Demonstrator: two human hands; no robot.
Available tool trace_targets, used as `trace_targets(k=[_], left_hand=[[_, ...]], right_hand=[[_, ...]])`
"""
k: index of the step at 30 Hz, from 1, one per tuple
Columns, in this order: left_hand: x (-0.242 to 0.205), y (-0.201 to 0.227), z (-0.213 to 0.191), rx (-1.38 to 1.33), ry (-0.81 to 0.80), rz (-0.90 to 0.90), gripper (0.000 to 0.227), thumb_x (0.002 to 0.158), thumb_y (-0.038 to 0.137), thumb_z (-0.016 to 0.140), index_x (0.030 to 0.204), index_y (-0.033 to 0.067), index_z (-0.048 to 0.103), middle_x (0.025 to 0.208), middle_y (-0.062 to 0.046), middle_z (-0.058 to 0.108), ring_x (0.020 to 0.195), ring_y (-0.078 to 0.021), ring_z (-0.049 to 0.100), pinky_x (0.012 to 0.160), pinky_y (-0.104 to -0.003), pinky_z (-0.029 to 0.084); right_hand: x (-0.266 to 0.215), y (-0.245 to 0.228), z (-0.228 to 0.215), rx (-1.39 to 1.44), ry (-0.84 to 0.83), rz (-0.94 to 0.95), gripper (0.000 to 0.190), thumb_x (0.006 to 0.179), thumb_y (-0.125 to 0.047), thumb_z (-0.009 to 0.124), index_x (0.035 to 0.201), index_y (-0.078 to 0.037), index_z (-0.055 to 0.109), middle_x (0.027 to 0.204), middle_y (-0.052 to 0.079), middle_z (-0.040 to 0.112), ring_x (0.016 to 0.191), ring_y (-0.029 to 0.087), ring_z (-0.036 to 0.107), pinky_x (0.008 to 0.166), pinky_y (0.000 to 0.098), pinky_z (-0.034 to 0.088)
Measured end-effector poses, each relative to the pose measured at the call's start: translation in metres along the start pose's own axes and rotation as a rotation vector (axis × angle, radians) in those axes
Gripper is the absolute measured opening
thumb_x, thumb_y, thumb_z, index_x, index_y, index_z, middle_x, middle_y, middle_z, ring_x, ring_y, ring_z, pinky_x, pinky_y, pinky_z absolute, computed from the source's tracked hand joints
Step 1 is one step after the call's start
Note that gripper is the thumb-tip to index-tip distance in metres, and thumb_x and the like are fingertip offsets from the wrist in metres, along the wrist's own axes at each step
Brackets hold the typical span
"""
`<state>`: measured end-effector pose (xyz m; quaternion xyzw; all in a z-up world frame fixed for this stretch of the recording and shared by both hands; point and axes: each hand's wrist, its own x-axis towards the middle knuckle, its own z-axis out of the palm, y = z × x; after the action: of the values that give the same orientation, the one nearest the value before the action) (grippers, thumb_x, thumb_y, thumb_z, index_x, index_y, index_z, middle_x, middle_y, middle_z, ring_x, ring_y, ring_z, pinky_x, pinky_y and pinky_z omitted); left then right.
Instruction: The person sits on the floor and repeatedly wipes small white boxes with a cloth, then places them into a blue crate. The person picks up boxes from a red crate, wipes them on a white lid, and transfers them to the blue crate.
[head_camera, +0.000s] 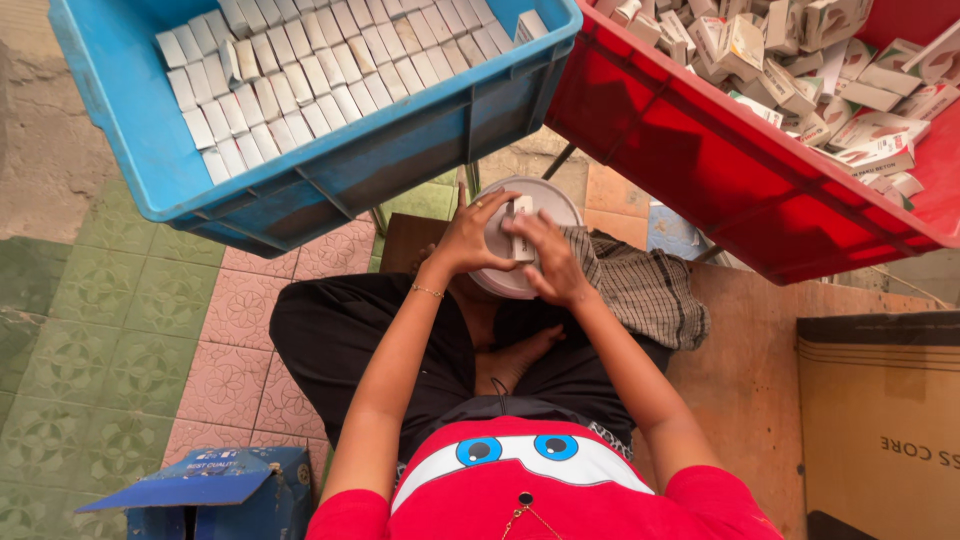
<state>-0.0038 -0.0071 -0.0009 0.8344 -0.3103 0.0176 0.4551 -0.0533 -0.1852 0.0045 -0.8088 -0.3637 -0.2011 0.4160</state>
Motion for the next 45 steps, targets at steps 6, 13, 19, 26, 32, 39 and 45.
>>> trace_targets(k=[6,13,19,26,32,39,45], left_hand=[[0.01,0.013,0.0,0.095,0.036,0.022,0.098,0.037,0.046,0.082,0.124,0.0122,0.051,0.112,-0.006,0.057,0.104,-0.0283,0.06,0.108,-0.061,0.02],[0.019,0.018,0.015,0.354,-0.063,-0.054,0.101,0.036,0.057,0.076,0.127,0.0178,0.053,0.111,-0.004,0.049,0.101,-0.0251,0.053,0.104,-0.047,0.031],[0.0,0.021,0.031,0.143,0.154,-0.225,0.089,0.057,0.038,0.076,0.133,0.0055,0.044,0.123,-0.018,0.043,0.117,-0.0397,0.047,0.103,-0.049,0.036],[-0.016,0.035,0.032,-0.539,0.193,-0.662,0.084,0.08,0.049,0.066,0.138,-0.0011,0.032,0.133,-0.03,0.039,0.121,-0.0445,0.044,0.102,-0.041,0.044],[-0.012,0.03,0.022,-0.395,0.095,-0.684,0.083,0.081,0.056,0.059,0.139,0.0022,0.032,0.13,-0.029,0.04,0.122,-0.0428,0.045,0.103,-0.042,0.042],[-0.022,0.054,0.009,-0.361,0.286,-0.608,0.082,0.083,0.045,0.06,0.14,-0.003,0.025,0.133,-0.033,0.029,0.129,-0.0482,0.029,0.111,-0.05,0.024],[-0.004,0.082,-0.03,-0.406,0.517,-0.313,0.081,0.086,0.04,0.055,0.145,0.0009,0.015,0.134,-0.021,0.02,0.131,-0.0373,0.023,0.112,-0.046,0.016]], right_hand=[[0.008,0.004,-0.008,0.06,0.074,0.217,0.063,0.094,-0.044,0.024,0.135,0.001,0.04,0.134,0.014,0.048,0.13,0.033,0.036,0.11,0.0461,0.017],[-0.013,-0.001,-0.007,-0.147,0.288,0.472,0.035,0.094,-0.026,0.043,0.12,-0.006,0.057,0.119,0.014,0.06,0.115,0.034,0.053,0.101,0.045,0.036],[-0.024,0.005,0.001,0.111,0.326,0.733,0.03,0.089,-0.018,0.056,0.115,-0.004,0.061,0.111,0.015,0.063,0.106,0.031,0.059,0.087,0.0355,0.05],[-0.02,-0.003,0.003,-0.164,0.189,0.807,0.04,0.088,-0.031,0.058,0.115,-0.002,0.057,0.098,0.016,0.056,0.091,0.031,0.061,0.077,0.0372,0.053],[-0.022,0.018,0.019,-0.179,0.094,0.904,0.051,0.089,-0.038,0.057,0.118,0.004,0.055,0.103,0.021,0.054,0.091,0.033,0.061,0.075,0.0363,0.054],[0.012,-0.021,0.026,0.118,0.274,0.797,0.058,0.09,-0.023,0.051,0.135,0.009,0.035,0.123,0.03,0.049,0.115,0.045,0.049,0.097,0.0468,0.043],[0.07,-0.04,0.016,0.37,0.399,0.679,0.061,0.089,-0.026,0.052,0.14,0.0,0.035,0.126,0.021,0.035,0.126,0.039,0.038,0.105,0.0439,0.034]])
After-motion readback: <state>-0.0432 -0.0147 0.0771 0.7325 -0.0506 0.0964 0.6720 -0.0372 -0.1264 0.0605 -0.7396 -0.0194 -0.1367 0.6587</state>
